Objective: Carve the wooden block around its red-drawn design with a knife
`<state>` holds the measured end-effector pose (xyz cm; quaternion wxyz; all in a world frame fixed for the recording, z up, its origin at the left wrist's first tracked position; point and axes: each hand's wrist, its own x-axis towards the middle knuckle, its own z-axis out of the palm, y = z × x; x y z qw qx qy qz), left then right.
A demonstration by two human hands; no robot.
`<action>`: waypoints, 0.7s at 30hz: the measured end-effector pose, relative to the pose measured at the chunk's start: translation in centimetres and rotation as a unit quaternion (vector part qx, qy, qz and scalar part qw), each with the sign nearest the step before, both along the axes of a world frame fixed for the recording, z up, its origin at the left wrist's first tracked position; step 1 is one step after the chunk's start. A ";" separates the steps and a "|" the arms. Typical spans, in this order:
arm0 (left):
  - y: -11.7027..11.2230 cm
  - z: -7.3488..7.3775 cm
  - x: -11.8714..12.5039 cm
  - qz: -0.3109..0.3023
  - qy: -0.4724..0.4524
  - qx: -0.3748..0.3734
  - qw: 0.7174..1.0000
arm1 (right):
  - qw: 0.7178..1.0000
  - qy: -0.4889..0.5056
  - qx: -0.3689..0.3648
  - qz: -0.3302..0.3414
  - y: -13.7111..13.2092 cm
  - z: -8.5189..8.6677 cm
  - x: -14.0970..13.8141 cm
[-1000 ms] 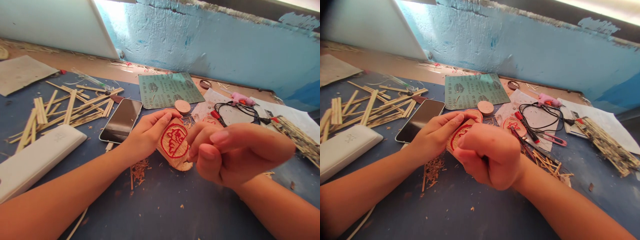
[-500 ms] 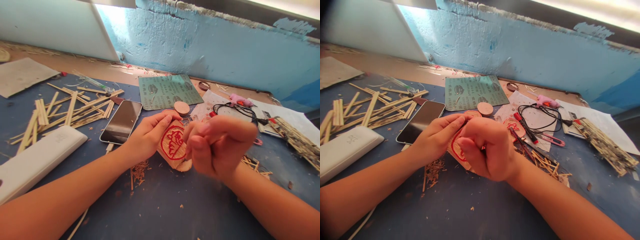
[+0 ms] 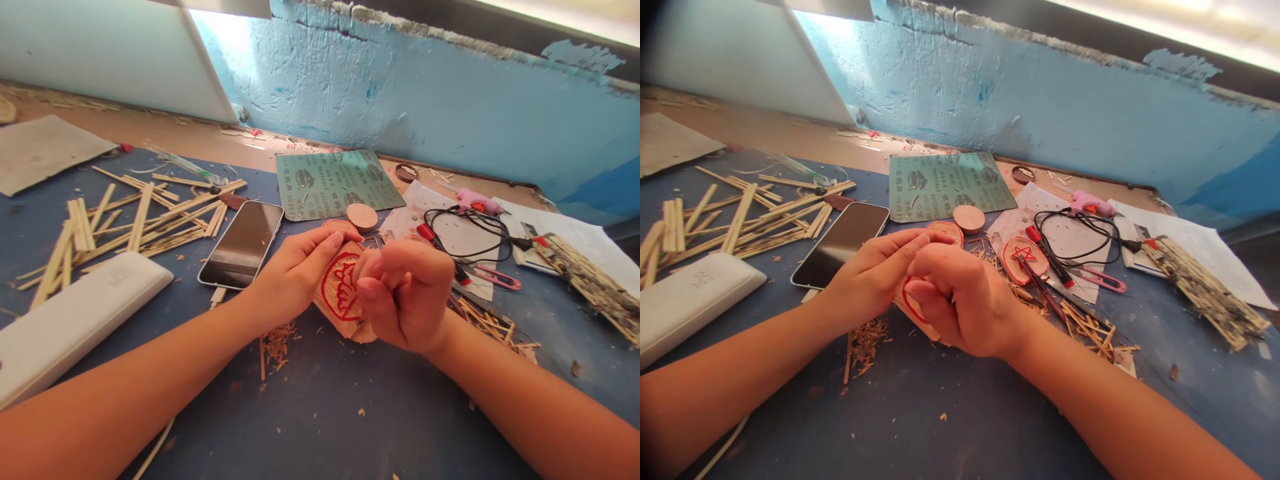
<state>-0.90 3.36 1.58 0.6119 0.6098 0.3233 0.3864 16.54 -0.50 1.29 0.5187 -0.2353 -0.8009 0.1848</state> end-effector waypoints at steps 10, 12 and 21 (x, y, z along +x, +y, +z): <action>-0.9 0.2 -0.2 -0.065 -0.072 -0.108 0.989 | 0.999 0.045 -0.014 -0.008 0.0 -1.4 0.4; -1.1 0.2 -0.2 -0.070 -0.064 -0.098 0.991 | 0.998 0.050 -0.022 -0.011 0.0 -1.5 0.4; -1.0 -0.1 0.0 -0.048 -0.061 -0.107 0.991 | 0.998 -0.056 -0.001 -0.004 -0.6 0.7 0.5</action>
